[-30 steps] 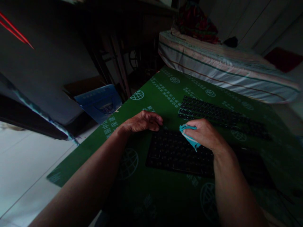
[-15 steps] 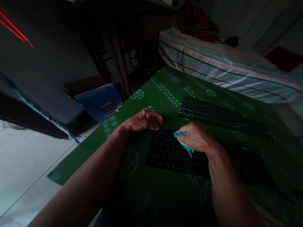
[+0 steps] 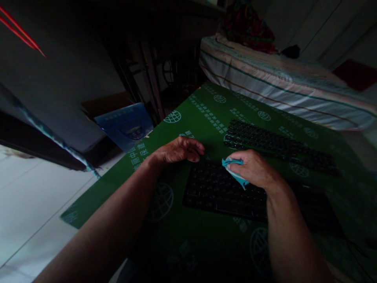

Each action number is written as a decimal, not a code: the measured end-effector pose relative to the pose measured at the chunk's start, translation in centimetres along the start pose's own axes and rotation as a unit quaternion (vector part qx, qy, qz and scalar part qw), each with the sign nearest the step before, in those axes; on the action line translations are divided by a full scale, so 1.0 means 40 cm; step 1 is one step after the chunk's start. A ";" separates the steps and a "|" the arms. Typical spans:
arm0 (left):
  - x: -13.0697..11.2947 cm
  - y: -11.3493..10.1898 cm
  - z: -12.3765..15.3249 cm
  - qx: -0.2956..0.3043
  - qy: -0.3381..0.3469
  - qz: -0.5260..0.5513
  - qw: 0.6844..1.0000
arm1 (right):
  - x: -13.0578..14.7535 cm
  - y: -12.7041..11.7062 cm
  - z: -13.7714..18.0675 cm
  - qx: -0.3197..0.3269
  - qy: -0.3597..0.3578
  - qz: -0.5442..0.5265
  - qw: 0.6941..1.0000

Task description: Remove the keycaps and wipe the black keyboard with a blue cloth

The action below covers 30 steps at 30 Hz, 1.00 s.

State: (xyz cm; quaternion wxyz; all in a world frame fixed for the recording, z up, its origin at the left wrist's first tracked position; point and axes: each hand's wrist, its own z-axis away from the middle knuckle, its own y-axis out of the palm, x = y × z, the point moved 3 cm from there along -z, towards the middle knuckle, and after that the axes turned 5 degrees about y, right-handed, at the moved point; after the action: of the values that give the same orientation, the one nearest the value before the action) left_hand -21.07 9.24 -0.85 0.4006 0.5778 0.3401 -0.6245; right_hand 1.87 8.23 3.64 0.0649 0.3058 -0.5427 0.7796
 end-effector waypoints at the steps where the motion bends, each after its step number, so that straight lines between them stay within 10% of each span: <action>1: 0.001 0.000 0.000 0.000 0.002 0.001 1.000 | -0.001 -0.001 0.000 -0.009 -0.004 -0.005 1.000; 16: 0.011 -0.001 -0.009 0.010 0.010 0.000 1.000 | 0.086 0.047 0.001 -0.076 -0.039 0.265 0.961; 30: 0.019 0.002 -0.024 0.008 0.018 0.006 1.000 | 0.076 0.027 -0.008 -0.035 0.011 0.215 0.976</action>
State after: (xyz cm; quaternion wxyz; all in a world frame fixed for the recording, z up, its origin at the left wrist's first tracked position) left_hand -20.56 9.97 -1.72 0.3933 0.5943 0.3389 -0.6142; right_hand -1.19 7.36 4.36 -0.0880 0.1704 -0.6217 0.7594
